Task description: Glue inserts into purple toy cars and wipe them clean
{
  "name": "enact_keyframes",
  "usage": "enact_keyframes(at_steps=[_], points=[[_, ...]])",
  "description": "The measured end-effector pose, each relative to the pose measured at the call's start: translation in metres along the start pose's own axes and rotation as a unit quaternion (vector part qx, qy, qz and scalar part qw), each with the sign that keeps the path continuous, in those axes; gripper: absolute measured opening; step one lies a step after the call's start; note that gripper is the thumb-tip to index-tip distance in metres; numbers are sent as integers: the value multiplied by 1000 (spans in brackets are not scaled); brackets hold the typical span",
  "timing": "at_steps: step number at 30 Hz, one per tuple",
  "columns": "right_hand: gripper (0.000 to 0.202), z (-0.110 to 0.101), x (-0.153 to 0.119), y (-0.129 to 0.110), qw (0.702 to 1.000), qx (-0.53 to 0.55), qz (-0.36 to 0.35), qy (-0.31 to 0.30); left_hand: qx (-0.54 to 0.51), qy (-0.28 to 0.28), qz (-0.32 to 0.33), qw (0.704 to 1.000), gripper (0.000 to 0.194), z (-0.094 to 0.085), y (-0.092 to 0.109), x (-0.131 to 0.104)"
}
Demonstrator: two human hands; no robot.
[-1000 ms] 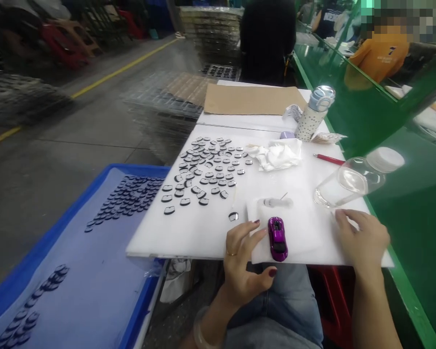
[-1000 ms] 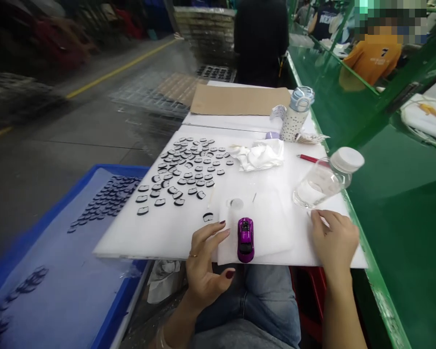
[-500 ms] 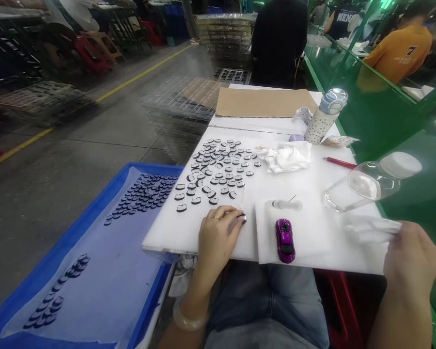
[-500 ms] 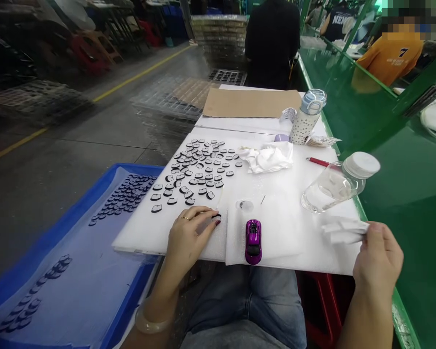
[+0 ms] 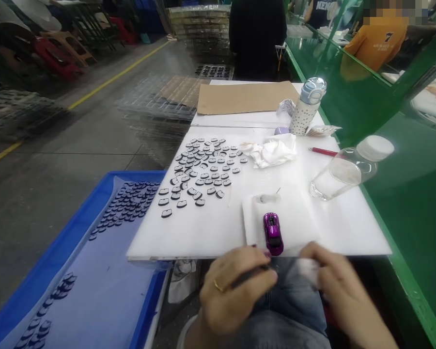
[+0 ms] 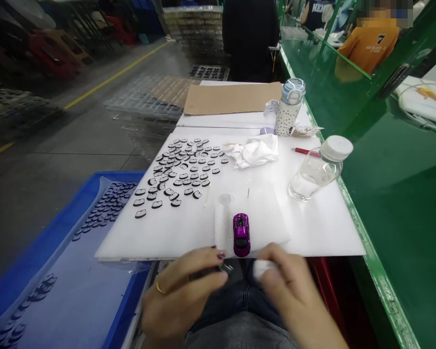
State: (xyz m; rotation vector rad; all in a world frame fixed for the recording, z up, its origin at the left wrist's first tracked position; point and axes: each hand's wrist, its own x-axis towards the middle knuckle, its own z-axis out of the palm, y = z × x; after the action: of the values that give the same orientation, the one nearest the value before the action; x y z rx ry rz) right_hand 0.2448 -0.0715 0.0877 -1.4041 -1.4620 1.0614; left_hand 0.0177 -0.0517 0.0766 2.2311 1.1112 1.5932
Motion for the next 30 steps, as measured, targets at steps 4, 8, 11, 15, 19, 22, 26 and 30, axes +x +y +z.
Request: enact_keyframes(at_steps=[4, 8, 11, 15, 19, 22, 26, 30], points=[[38, 45, -1, -19, 935, 260, 173, -170, -84, -26, 27, 996, 19, 9, 14, -1], [40, 52, -1, -20, 918, 337, 162, -135, -218, -11, -111, 970, 25, 14, 12, -9], [40, 52, -2, -19, 939, 299, 119, -119, -340, -21, -261, 903, 30, 19, 14, -15], [41, 52, -1, -16, 946, 297, 88, -93, -529, -8, -364, 767, 20, 24, 18, -16], [37, 44, -2, -12, 948, 300, 106, -26, -633, 29, -427, 645, 23, 25, 15, -13], [31, 37, -1, -9, 968, 239, 63, 45, -660, 40, -458, 595, 27, 25, 13, -11], [16, 32, 6, -7, 982, 88, -142, 83, -653, 55, -482, 581, 27, 26, 15, -12], [10, 34, 15, -17, 959, 0, -280, 34, -645, 59, -491, 582, 28, 26, 16, -14]])
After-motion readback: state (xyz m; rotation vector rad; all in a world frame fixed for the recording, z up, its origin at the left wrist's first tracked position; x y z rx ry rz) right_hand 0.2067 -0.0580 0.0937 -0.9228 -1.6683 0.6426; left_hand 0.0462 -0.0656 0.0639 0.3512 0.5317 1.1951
